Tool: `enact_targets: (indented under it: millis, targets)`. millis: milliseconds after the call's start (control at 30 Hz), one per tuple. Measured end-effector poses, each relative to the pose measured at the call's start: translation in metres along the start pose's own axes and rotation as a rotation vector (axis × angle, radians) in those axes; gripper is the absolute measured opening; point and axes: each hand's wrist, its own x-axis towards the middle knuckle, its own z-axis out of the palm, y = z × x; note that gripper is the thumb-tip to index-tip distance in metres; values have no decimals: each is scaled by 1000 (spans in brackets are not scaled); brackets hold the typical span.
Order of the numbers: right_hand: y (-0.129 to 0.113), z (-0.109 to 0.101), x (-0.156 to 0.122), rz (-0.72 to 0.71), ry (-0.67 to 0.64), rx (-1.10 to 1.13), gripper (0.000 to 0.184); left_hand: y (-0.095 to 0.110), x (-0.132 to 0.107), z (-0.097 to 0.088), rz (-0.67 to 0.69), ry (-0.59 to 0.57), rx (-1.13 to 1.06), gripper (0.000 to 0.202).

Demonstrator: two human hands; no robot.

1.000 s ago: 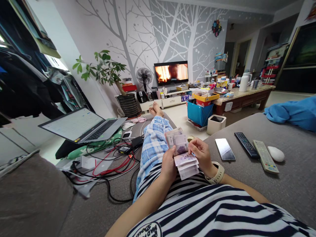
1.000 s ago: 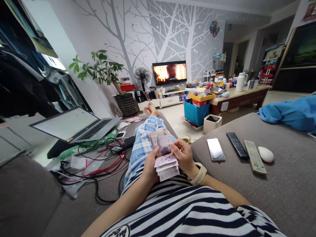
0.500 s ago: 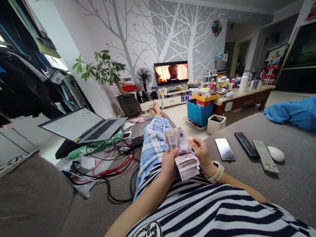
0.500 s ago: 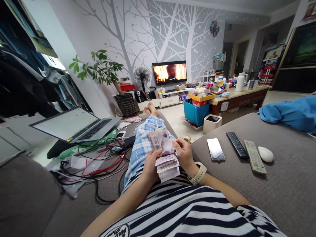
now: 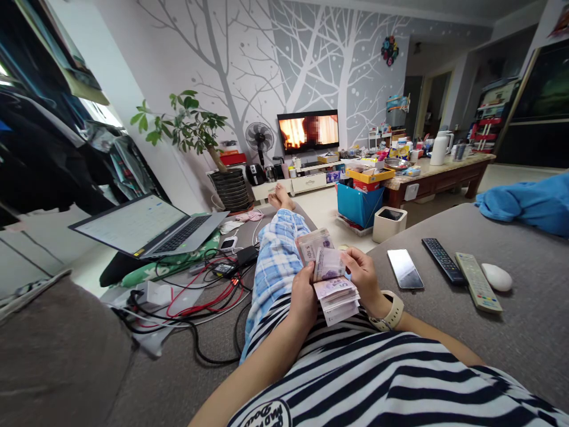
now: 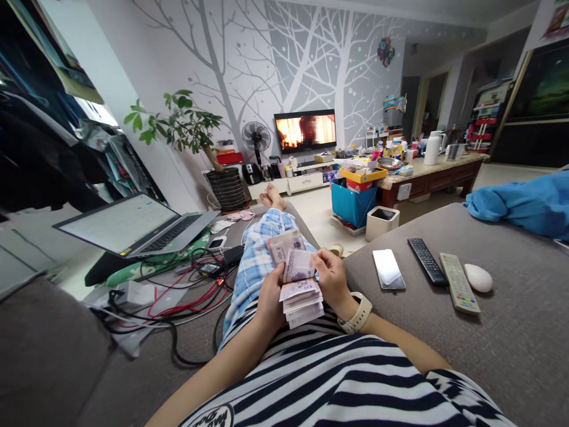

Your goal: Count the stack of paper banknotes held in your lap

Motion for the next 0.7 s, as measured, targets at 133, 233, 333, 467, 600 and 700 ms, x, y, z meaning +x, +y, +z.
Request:
enact_targets:
  millis: [133,233,333,467,600,700]
  targets:
    - [-5,0,-2,-17,-22,13,38,2,-1,1,56,-26,20,25]
    - [-8,0,-3,-27,-38,23,37,4,-3,2,76,-34,31,21]
    - [-8,0,-4,-35,-46,35,36,3,-2,1,61,-33,22,19]
    - [-8,1,-4,-41,-45,39,34,-2,2,-1,28,-17,-3,22]
    - [-8,1,-5,-49,-39,55,30,-4,3,-3,10,-17,5,24]
    - [-8,1,-6,-55,-39,66,30,-4,3,-3,28,-24,27,23]
